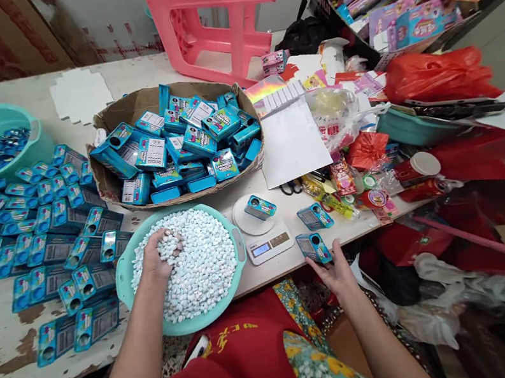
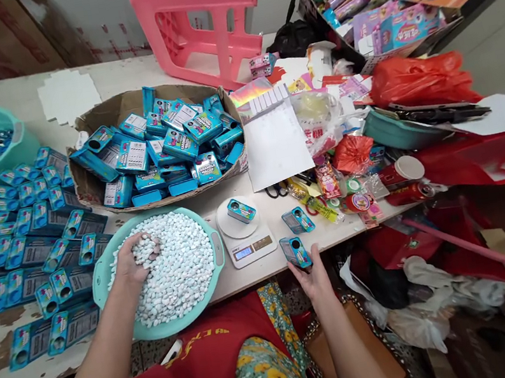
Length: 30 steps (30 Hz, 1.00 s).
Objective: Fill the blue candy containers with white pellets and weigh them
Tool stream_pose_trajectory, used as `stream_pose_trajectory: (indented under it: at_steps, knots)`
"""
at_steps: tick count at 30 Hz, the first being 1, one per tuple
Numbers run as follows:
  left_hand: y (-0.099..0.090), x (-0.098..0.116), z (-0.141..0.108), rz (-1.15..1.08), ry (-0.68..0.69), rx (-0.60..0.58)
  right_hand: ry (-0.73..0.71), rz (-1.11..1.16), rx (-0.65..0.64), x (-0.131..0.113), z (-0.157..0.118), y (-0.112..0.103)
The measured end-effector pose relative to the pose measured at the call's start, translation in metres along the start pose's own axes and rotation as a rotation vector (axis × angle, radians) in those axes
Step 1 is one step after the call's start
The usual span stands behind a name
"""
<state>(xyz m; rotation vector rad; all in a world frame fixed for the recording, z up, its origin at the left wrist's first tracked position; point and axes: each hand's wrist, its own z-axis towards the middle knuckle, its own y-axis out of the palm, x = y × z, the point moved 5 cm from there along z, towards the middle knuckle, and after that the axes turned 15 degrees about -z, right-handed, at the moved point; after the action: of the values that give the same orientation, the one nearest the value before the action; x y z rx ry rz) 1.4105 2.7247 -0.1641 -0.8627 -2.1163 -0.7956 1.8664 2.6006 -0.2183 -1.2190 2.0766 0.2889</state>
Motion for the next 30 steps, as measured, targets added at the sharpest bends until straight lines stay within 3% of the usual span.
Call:
stream_pose_trajectory:
  at_steps: [3,5,8,11,14,18,21,23,27,30]
  knots:
    - [0.007,-0.008,-0.002,-0.265,-0.225,-0.131,-0.149,-0.237,0.126,-0.005,-0.005,0.004]
    - [0.008,-0.008,-0.003,-0.336,-0.248,-0.173,-0.188,-0.317,0.17,-0.006,-0.01,0.005]
    - [0.006,-0.007,-0.005,-0.392,-0.274,-0.168,-0.292,-0.47,0.244,-0.019,-0.028,0.0]
    - [0.006,-0.009,-0.009,-0.452,-0.341,-0.123,-0.549,-0.72,0.281,-0.048,-0.066,0.01]
    - [0.012,-0.005,-0.017,-0.48,-0.365,-0.133,-0.748,-0.757,0.089,-0.076,-0.111,0.054]
    - [0.031,0.019,-0.045,-0.568,-0.387,-0.205,-1.059,-0.751,-0.316,-0.103,-0.16,0.149]
    - [0.046,0.044,-0.071,-0.603,-0.266,-0.26,-1.281,-0.839,-0.439,-0.104,-0.181,0.207]
    - [0.051,0.056,-0.083,-0.591,-0.112,-0.253,-1.364,-0.901,-0.468,-0.099,-0.189,0.233]
    - [0.048,0.062,-0.091,-0.511,0.192,-0.155,-1.408,-0.938,-0.5,-0.092,-0.199,0.256]
    - [0.041,0.059,-0.089,-0.5,0.277,-0.096,-1.411,-0.932,-0.48,-0.092,-0.204,0.26]
